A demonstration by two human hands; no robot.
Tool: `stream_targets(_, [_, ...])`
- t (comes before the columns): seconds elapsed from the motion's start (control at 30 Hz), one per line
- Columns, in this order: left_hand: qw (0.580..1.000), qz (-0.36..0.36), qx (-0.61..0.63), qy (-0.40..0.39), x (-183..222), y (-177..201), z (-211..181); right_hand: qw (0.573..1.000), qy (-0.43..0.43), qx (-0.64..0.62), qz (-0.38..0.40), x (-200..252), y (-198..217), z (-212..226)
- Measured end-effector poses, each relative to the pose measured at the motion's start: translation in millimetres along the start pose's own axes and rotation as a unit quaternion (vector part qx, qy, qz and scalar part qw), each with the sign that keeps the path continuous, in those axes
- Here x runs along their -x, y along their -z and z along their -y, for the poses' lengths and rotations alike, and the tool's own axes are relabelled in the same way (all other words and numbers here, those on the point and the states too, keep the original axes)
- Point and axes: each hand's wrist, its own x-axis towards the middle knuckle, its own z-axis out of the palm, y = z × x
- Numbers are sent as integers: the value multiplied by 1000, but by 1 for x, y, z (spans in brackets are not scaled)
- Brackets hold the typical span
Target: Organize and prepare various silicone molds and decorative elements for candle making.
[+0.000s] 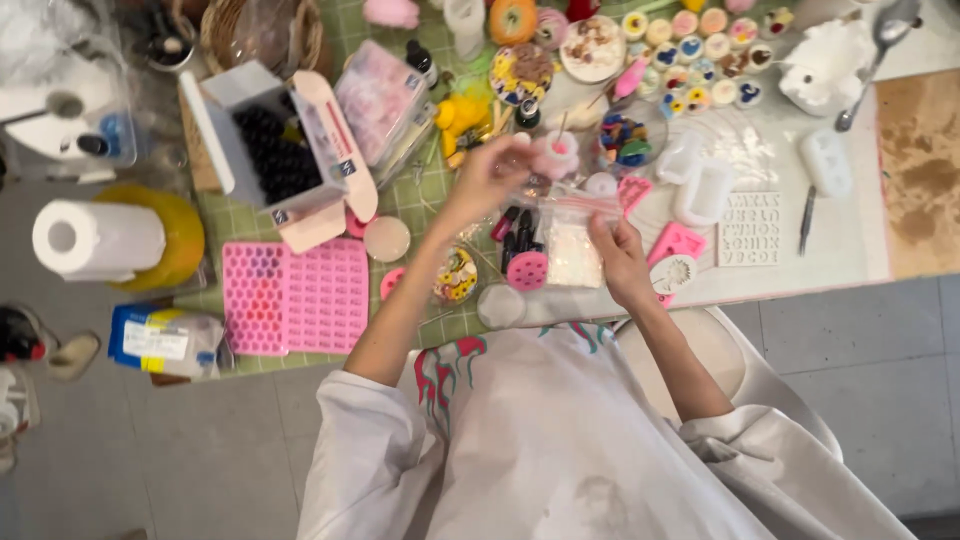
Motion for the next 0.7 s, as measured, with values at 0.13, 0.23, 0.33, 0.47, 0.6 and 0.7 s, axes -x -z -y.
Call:
stream_targets(0.13, [887,60,-402,221,13,37,115,997,-7,-74,-33,12,4,32])
stream_targets(0.23, [858,116,-429,258,22,42,154,995,2,-83,-48,7,5,32])
stream_targets(0.33, [848,101,-477,209,27,31,140,993,-15,-102,-60,8,0,23])
stream_targets(0.47, [817,121,-498,265,20,25,136,997,-18,-63,-51,1,-2,7])
stream_targets(0.6, [880,109,-380,263,34,39,162,996,-24,-64,-53,1,7,-3])
stream_targets(0.7, [951,17,-260,167,44,79,168,984,-14,-142,-107,-4,18,4])
